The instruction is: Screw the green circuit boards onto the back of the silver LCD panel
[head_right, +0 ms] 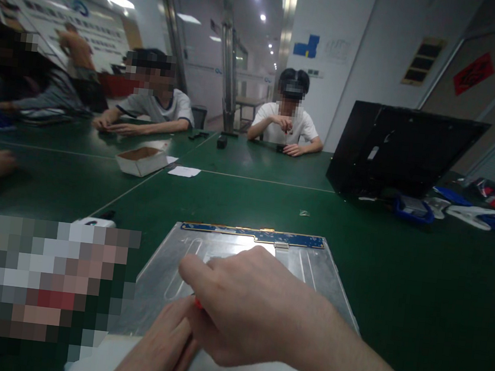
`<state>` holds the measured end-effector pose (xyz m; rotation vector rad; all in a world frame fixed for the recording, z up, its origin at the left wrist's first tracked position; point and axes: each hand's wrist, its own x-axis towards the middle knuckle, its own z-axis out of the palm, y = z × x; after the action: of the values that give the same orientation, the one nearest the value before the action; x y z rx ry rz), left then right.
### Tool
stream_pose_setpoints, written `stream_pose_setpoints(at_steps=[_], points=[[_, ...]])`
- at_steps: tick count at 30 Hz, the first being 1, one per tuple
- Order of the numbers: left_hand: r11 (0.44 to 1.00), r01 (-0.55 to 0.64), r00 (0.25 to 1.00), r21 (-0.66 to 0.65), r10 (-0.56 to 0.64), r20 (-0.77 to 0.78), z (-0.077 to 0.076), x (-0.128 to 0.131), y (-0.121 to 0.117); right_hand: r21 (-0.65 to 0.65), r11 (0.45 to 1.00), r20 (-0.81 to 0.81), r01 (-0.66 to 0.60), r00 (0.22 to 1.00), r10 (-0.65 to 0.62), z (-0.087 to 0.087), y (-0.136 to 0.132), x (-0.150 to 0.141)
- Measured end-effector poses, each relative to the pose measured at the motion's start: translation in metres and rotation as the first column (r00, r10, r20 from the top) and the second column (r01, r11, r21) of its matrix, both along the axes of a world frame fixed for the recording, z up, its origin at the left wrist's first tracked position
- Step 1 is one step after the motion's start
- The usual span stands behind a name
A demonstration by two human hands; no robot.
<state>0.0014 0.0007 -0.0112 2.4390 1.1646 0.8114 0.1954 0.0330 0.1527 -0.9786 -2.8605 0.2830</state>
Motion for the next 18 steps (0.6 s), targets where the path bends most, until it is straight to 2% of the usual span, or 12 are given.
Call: stream_pose_setpoints(at_steps=[3,10,14,18], points=[[1.0,-0.004,1.0,-0.01,0.004,0.023,-0.0015,0.001,0.0001,-0.004,1.0,-0.018,-0.026,1.0,0.026,0.0004,-0.0002,0.0001],[1.0,-0.013,1.0,0.025,0.013,0.015,-0.0006,0.0002,0.0015,0.01,1.0,0.007,0.025,1.0,-0.026,0.0,0.0009,-0.0002],[1.0,0.019,1.0,0.015,-0.019,0.0,0.0021,-0.0005,0.0019,0.01,0.999,-0.032,-0.035,0.999,0.035,-0.0003,0.0006,0.0002],[0.999,0.003,1.0,0.054,-0.003,-0.003,-0.0045,-0.0013,0.0018,0.022,1.0,-0.008,-0.004,1.0,0.004,0.0003,0.0,-0.001]])
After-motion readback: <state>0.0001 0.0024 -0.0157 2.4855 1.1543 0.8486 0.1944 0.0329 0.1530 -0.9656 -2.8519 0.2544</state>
